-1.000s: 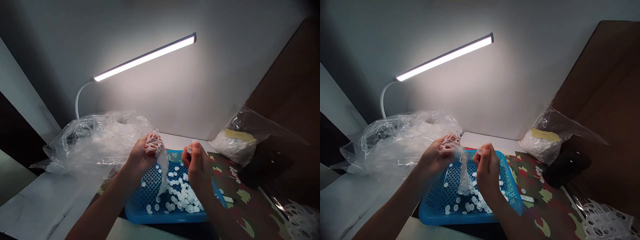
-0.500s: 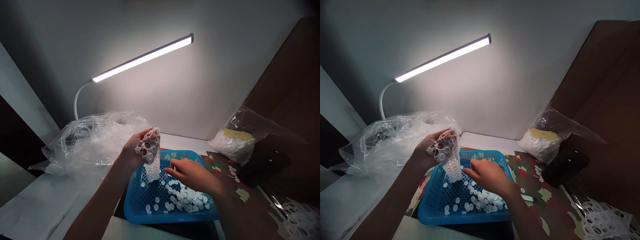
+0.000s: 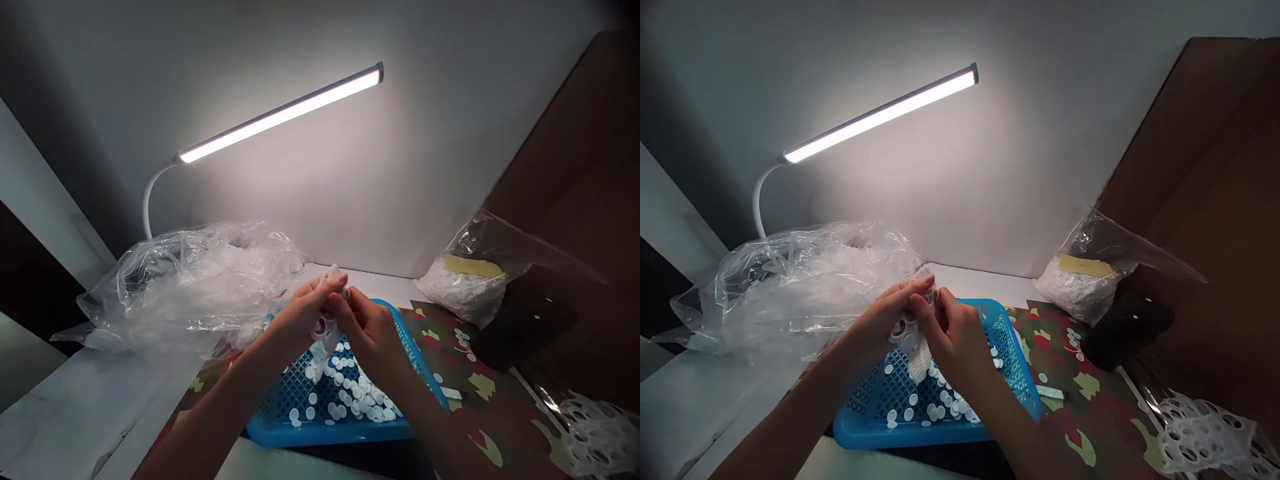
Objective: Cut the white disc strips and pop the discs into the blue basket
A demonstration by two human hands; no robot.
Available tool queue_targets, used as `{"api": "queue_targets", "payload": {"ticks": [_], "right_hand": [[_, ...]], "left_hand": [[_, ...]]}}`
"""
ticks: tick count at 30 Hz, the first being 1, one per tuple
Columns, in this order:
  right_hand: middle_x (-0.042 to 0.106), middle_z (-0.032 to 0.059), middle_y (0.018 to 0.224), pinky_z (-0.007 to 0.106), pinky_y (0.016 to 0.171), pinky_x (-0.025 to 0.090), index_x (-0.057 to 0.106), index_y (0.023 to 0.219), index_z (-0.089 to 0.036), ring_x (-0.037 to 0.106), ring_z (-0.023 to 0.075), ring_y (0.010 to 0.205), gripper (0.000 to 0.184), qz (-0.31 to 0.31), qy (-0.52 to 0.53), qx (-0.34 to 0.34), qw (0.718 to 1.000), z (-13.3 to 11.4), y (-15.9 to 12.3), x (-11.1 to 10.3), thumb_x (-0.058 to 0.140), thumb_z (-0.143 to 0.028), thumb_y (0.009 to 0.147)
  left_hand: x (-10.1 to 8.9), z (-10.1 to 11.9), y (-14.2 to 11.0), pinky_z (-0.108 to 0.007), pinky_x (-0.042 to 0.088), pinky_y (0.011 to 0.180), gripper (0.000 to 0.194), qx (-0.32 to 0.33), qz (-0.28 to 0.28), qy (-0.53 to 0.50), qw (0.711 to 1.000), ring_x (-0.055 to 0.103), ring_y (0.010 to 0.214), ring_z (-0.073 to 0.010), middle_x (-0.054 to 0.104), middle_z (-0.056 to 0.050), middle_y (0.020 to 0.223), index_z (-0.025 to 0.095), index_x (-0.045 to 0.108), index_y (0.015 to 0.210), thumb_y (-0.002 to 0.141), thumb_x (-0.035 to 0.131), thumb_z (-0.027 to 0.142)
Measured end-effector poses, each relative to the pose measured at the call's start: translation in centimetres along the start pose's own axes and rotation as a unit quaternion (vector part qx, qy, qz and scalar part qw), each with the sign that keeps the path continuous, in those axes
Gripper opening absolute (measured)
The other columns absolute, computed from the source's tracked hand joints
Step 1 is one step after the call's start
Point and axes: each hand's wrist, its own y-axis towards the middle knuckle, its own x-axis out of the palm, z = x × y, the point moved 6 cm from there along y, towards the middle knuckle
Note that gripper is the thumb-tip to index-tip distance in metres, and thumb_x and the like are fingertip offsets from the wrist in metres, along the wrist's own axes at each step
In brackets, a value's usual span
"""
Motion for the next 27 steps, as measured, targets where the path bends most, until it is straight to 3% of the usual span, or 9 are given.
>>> {"api": "queue_targets", "payload": {"ticks": [4, 9, 15, 21, 24, 27], "right_hand": [[0.032, -0.0074, 0.053, 0.022, 0.045, 0.022, 0.036, 0.067, -0.02, 0.028, 0.0083, 0.047, 0.036, -0.003, 0.028, -0.012, 1.0, 0.3, 0.0, 0.2, 0.034, -0.04, 0.097], [0.033, -0.0071, 0.052, 0.021, 0.044, 0.026, 0.036, 0.065, -0.021, 0.029, 0.0086, 0.046, 0.039, -0.001, 0.157, 0.021, 0.987, 0.2, 0.1, 0.1, 0.033, -0.044, 0.096], [0.03, -0.0075, 0.052, 0.018, 0.039, 0.024, 0.033, 0.061, -0.021, 0.026, 0.0074, 0.044, 0.042, 0.091, 0.284, 0.111, 0.948, 1.4, 0.4, -1.0, 0.049, -0.049, 0.088], [0.032, -0.0068, 0.052, 0.02, 0.037, 0.028, 0.033, 0.059, -0.022, 0.03, 0.0083, 0.042, 0.041, 0.079, 0.388, 0.131, 0.909, 2.1, 0.6, -0.2, 0.05, -0.047, 0.086], [0.035, -0.0059, 0.053, 0.023, 0.04, 0.035, 0.033, 0.06, -0.022, 0.037, 0.0097, 0.043, 0.04, 0.058, 0.436, 0.127, 0.889, 2.1, 0.8, 0.3, 0.048, -0.048, 0.086], [0.035, -0.0054, 0.054, 0.023, 0.046, 0.04, 0.033, 0.059, -0.022, 0.043, 0.0107, 0.047, 0.039, 0.066, 0.479, 0.11, 0.868, 2.1, 1.3, -0.4, 0.044, -0.045, 0.089]], "left_hand": [[0.1, -0.2, -0.1, -0.015, 0.029, 0.037, 0.032, 0.035, 0.034, -0.013, 0.999, 0.036, 0.037, -0.0036, 0.039, 0.007, 0.046, 0.016, 0.046, 0.056, 0.08, 0.064, 0.028], [0.1, 0.1, -0.1, -0.017, 0.033, 0.04, 0.03, -0.005, 0.031, -0.094, 0.995, 0.038, 0.037, -0.0046, 0.038, 0.006, 0.044, 0.015, 0.047, 0.053, 0.078, 0.063, 0.022], [-0.2, 0.1, 0.1, -0.018, 0.036, 0.042, 0.02, -0.023, 0.042, -0.124, 0.991, 0.043, 0.039, -0.0061, 0.042, 0.004, 0.046, 0.012, 0.054, 0.06, 0.077, 0.062, 0.018], [0.0, -0.3, 0.2, -0.018, 0.035, 0.04, 0.028, -0.024, 0.019, -0.128, 0.991, 0.042, 0.037, -0.0056, 0.041, 0.004, 0.043, 0.013, 0.05, 0.054, 0.08, 0.06, 0.017], [0.4, -0.7, 0.1, -0.021, 0.04, 0.043, 0.032, -0.042, -0.013, -0.111, 0.993, 0.048, 0.039, -0.0085, 0.047, 0.0, 0.045, 0.012, 0.05, 0.051, 0.082, 0.057, 0.021], [0.4, -0.3, -0.1, -0.022, 0.043, 0.047, 0.028, -0.038, -0.017, -0.111, 0.993, 0.054, 0.044, -0.011, 0.052, -0.002, 0.049, 0.012, 0.053, 0.054, 0.08, 0.058, 0.022]]}}
